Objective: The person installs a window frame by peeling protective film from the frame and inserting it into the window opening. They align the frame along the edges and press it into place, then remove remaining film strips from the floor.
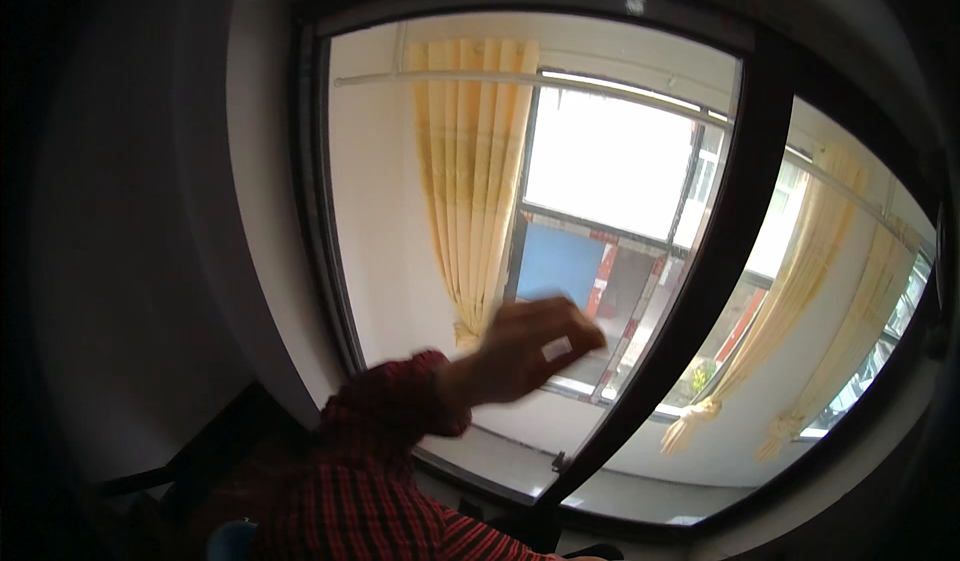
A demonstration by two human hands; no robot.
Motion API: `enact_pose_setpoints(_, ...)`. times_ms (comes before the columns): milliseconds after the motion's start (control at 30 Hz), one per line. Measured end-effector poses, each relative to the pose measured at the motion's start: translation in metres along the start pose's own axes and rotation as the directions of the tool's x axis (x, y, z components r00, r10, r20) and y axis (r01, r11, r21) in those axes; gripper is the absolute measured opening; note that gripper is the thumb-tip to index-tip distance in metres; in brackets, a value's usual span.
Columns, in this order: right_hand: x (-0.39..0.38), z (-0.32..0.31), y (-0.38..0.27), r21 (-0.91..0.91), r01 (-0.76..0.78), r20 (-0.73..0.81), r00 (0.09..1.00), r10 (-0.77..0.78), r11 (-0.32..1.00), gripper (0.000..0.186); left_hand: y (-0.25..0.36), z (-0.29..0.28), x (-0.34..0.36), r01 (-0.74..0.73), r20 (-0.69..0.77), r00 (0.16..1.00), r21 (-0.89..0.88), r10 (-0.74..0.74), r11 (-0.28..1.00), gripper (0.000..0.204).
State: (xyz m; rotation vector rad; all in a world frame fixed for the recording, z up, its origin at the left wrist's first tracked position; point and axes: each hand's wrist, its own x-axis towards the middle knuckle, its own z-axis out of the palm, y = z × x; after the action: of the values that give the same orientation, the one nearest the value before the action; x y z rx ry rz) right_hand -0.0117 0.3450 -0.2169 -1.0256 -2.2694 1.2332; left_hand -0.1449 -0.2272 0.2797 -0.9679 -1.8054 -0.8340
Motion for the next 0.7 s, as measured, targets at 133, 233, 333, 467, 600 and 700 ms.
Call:
enact_pose_setpoints(133, 0.008, 0.012, -0.048, -0.005, -0.012, 0.108, 0.994, 0.013, 1.000, 0.021, -0.032, -0.092, 0.081, 0.009, -0.234, 0.967, 0.429, 0.101, 0.903, 0.005)
enact_pose_setpoints(233, 0.008, 0.023, -0.072, -0.007, -0.004, 0.165, 0.986, 0.005, 1.000, 0.021, -0.047, -0.149, 0.122, -0.038, -0.309, 0.911, 0.594, 0.272, 0.803, 0.016)
enact_pose_setpoints(333, 0.011, 0.032, -0.085, -0.005, -0.002, 0.208, 0.978, 0.003, 1.000, 0.022, -0.067, -0.192, 0.162, 0.033, -0.446, 0.857, 0.546, 0.258, 0.837, 0.022)
enact_pose_setpoints(467, 0.016, 0.041, -0.090, -0.004, -0.004, 0.246, 0.969, 0.005, 1.000, 0.023, -0.088, -0.211, 0.203, -0.009, -0.449, 0.809, 0.637, 0.380, 0.771, 0.030)
enact_pose_setpoints(600, 0.018, 0.043, -0.084, 0.002, -0.012, 0.293, 0.956, 0.010, 1.000, 0.024, -0.084, -0.211, 0.227, 0.063, -0.372, 0.801, 0.831, 0.469, 0.552, 0.028)
enact_pose_setpoints(700, 0.023, 0.047, -0.077, 0.023, 0.006, 0.321, 0.947, -0.013, 1.000, 0.025, -0.083, -0.204, 0.240, 0.259, -0.408, 0.840, 0.881, 0.357, 0.396, 0.027)
